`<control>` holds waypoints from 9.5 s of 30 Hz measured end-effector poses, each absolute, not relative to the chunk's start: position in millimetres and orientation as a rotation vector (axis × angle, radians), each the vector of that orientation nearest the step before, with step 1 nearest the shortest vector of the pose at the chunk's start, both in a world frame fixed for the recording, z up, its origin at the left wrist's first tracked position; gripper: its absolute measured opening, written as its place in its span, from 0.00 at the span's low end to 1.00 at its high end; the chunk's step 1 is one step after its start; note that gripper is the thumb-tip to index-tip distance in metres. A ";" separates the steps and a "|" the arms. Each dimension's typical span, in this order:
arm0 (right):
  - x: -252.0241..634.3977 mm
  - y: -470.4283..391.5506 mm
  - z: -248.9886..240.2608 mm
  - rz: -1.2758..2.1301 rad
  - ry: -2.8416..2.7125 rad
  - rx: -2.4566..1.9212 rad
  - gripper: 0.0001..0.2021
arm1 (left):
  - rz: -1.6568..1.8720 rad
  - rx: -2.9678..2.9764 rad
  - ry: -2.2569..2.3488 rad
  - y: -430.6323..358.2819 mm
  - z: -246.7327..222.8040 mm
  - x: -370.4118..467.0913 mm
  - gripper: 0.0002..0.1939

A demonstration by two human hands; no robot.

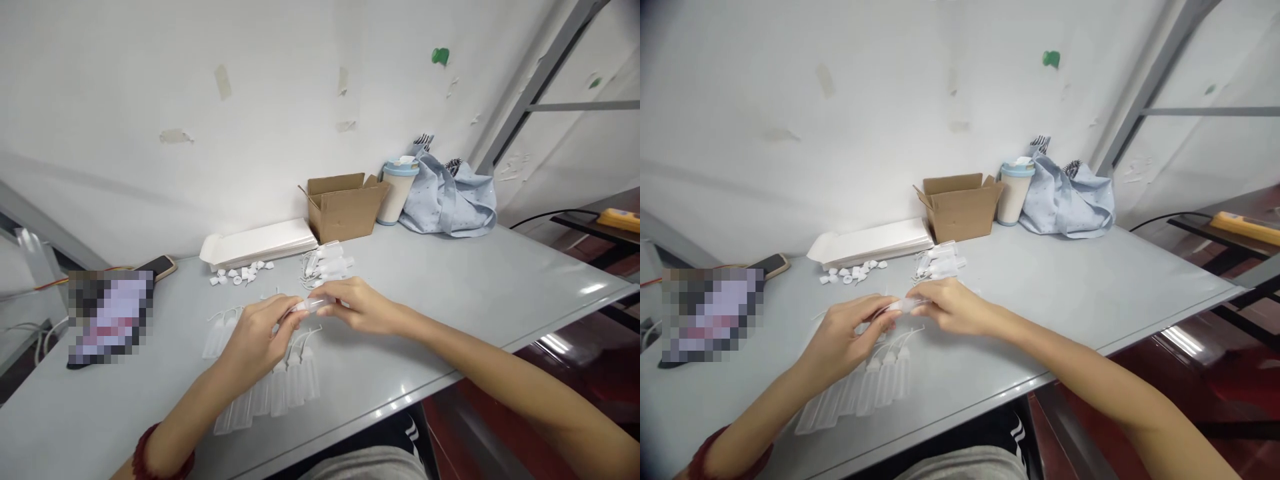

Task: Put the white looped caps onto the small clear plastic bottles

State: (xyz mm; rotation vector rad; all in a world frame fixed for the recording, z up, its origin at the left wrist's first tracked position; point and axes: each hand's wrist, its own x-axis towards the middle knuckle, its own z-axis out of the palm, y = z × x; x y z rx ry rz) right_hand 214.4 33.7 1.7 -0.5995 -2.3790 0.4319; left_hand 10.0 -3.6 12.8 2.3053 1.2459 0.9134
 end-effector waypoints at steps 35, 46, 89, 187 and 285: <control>224.0 64.5 -13.7 0.264 -2.146 -0.782 0.12 | 0.838 2.411 1.487 30.5 10.6 -26.3 0.12; 241.8 103.0 -22.8 -0.175 -2.212 -0.754 0.13 | 0.756 2.365 1.727 68.3 -16.7 -69.7 0.19; 183.3 -5.5 4.6 0.749 -2.688 -1.207 0.20 | 0.498 2.575 1.632 69.6 -23.8 -68.0 0.20; 202.0 27.7 -23.0 -0.305 -2.298 -0.629 0.14 | 1.121 1.423 1.109 -0.5 15.3 16.3 0.09; 206.7 21.5 -0.9 0.642 -2.134 -0.662 0.10 | 0.889 1.646 1.060 -8.1 20.5 16.8 0.13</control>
